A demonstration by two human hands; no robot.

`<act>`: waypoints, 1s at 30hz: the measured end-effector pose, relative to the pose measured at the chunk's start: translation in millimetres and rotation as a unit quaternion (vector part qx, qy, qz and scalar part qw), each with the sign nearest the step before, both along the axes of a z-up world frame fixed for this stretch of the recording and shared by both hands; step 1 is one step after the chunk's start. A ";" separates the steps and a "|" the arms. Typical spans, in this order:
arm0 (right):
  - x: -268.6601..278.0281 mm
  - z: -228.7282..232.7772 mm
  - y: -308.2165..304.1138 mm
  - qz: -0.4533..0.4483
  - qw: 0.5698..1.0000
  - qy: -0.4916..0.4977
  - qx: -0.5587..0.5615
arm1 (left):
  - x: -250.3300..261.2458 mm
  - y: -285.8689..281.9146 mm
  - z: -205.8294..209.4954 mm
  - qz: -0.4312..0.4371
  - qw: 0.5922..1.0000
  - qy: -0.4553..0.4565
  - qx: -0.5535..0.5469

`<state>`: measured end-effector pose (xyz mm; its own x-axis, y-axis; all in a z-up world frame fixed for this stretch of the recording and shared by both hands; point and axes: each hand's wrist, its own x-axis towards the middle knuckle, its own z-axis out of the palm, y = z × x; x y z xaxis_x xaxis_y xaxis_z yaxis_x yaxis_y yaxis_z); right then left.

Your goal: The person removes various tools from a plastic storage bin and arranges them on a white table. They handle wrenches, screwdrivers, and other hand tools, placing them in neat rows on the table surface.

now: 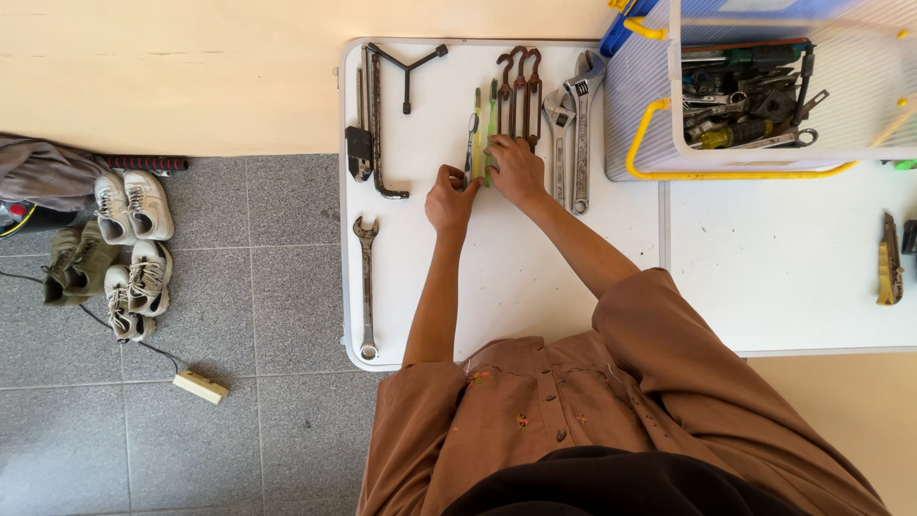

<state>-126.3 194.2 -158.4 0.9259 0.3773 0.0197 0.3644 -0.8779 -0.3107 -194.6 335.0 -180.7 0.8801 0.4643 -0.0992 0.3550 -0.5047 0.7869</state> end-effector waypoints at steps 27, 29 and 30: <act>3.2 -1.0 -11.9 0.013 0.999 0.033 0.034 | 0.2 2.8 -0.9 -0.005 1.000 0.000 -0.006; 1.3 -1.3 -13.0 -0.002 0.998 0.046 0.048 | -0.4 2.8 -1.2 -0.008 1.000 0.008 -0.012; 0.8 -1.2 -13.6 -0.003 0.998 0.048 0.050 | -0.5 2.7 -1.2 -0.008 1.000 0.004 -0.009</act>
